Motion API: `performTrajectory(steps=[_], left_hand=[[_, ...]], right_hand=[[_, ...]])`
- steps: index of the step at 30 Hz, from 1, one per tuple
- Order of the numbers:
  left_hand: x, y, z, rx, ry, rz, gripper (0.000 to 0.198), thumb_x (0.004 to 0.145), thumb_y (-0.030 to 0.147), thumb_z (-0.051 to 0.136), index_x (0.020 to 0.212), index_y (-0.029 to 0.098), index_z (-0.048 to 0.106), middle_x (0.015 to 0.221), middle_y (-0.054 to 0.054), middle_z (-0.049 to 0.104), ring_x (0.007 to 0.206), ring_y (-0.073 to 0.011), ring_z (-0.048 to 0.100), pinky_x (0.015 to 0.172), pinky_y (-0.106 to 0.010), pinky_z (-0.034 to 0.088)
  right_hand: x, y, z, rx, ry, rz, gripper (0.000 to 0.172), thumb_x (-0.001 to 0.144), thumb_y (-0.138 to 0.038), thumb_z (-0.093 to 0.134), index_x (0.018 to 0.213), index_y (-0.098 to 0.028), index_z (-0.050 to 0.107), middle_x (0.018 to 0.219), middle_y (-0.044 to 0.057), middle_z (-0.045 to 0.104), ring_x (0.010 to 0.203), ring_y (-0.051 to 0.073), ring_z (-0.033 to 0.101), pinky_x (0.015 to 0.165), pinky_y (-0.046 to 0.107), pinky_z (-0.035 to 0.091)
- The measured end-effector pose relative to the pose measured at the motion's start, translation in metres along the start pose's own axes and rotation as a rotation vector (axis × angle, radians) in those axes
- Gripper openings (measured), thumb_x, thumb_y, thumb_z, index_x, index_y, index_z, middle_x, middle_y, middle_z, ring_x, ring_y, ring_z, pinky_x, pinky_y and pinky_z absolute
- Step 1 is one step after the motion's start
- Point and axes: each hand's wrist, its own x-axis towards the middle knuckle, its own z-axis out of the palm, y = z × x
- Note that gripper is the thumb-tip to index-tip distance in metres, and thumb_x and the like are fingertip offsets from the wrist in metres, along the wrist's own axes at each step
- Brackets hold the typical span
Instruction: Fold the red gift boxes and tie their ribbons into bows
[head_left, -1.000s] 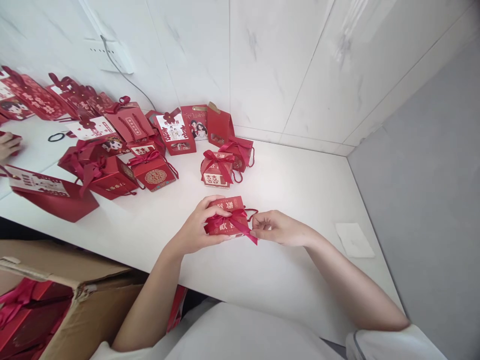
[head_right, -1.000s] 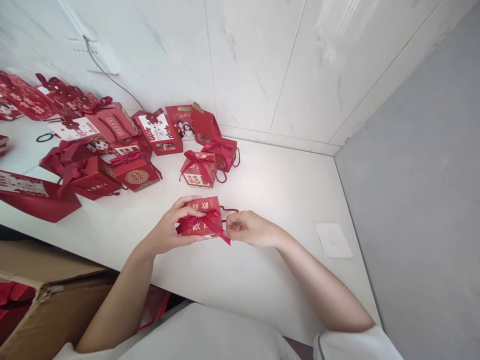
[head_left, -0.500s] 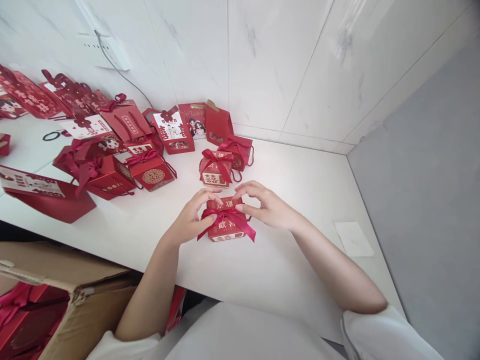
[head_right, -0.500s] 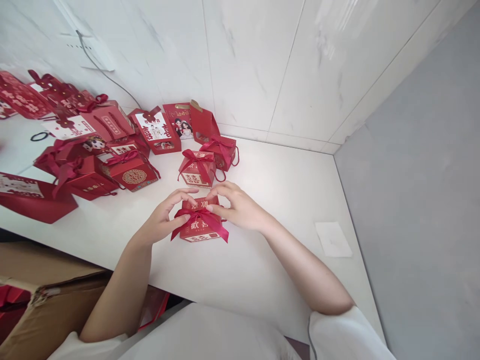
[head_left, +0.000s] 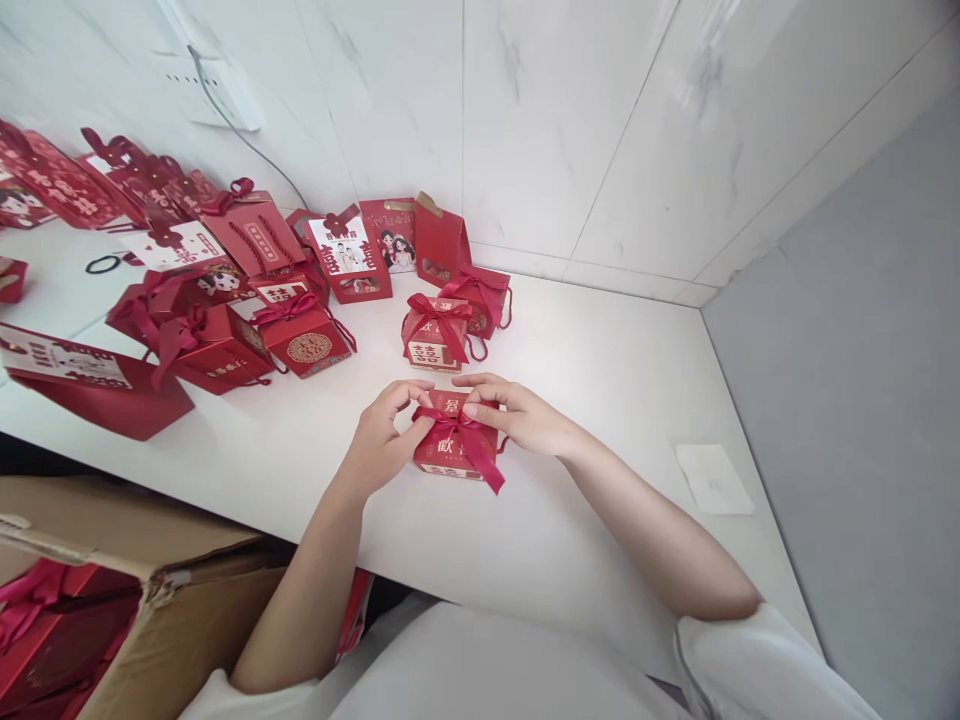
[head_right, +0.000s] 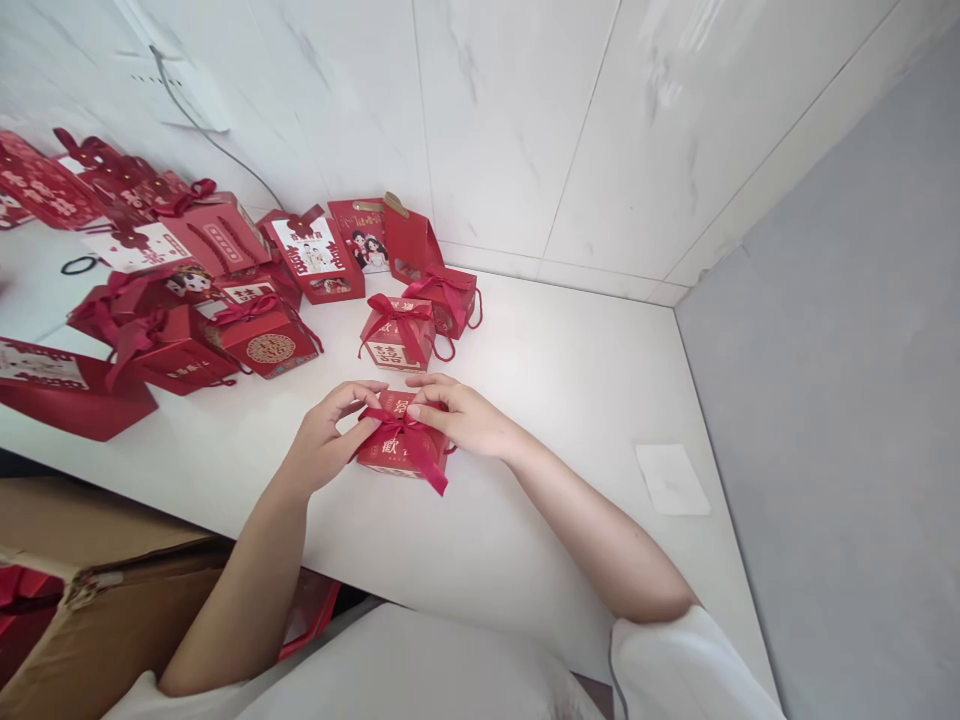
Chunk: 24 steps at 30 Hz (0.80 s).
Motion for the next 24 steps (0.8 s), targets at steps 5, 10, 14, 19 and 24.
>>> performTrajectory(steps=[5, 10, 14, 19, 24], left_hand=[[0.002, 0.004, 0.013, -0.003, 0.132, -0.042, 0.010, 0.087, 0.030, 0.056, 0.082, 0.022, 0.054, 0.103, -0.002, 0.069, 0.091, -0.0174, 0.066, 0.075, -0.029, 0.055], [0.004, 0.003, 0.011, -0.024, 0.146, -0.158, 0.008, 0.085, 0.030, 0.057, 0.086, 0.022, 0.056, 0.083, 0.001, 0.067, 0.065, -0.0125, 0.060, 0.055, -0.022, 0.048], [0.002, 0.003, 0.006, -0.096, 0.027, -0.264, 0.013, 0.085, 0.034, 0.057, 0.081, 0.022, 0.054, 0.068, 0.004, 0.059, 0.052, -0.0107, 0.052, 0.049, -0.022, 0.043], [0.003, 0.013, 0.009, -0.057, -0.053, -0.246, 0.031, 0.088, 0.039, 0.051, 0.063, 0.019, 0.048, 0.057, 0.004, 0.047, 0.050, -0.0104, 0.044, 0.046, -0.022, 0.034], [0.009, 0.021, 0.011, 0.053, -0.083, -0.153, 0.035, 0.089, 0.033, 0.046, 0.058, 0.018, 0.046, 0.053, 0.004, 0.042, 0.051, -0.0102, 0.038, 0.050, -0.024, 0.031]], right_hand=[[-0.001, 0.004, -0.002, 0.083, -0.031, -0.004, 0.030, 0.090, -0.048, 0.061, 0.084, -0.021, 0.072, 0.143, 0.007, 0.049, 0.125, 0.024, 0.055, 0.105, 0.040, 0.044], [-0.013, -0.001, -0.009, 0.077, -0.032, 0.029, 0.037, 0.089, -0.053, 0.060, 0.079, -0.021, 0.074, 0.143, 0.007, 0.050, 0.125, 0.025, 0.055, 0.104, 0.040, 0.046], [-0.021, -0.001, -0.016, -0.020, -0.022, 0.051, 0.035, 0.092, -0.053, 0.056, 0.087, -0.025, 0.075, 0.144, 0.006, 0.050, 0.128, 0.026, 0.053, 0.105, 0.044, 0.045], [-0.021, -0.002, -0.017, -0.242, 0.179, -0.041, 0.029, 0.095, -0.047, 0.052, 0.088, -0.022, 0.064, 0.135, 0.008, 0.057, 0.124, 0.025, 0.055, 0.105, 0.046, 0.042], [-0.034, -0.013, 0.009, -0.754, 0.323, -0.450, 0.032, 0.091, -0.048, 0.059, 0.111, -0.023, 0.060, 0.125, 0.012, 0.058, 0.118, 0.028, 0.052, 0.100, 0.045, 0.039]])
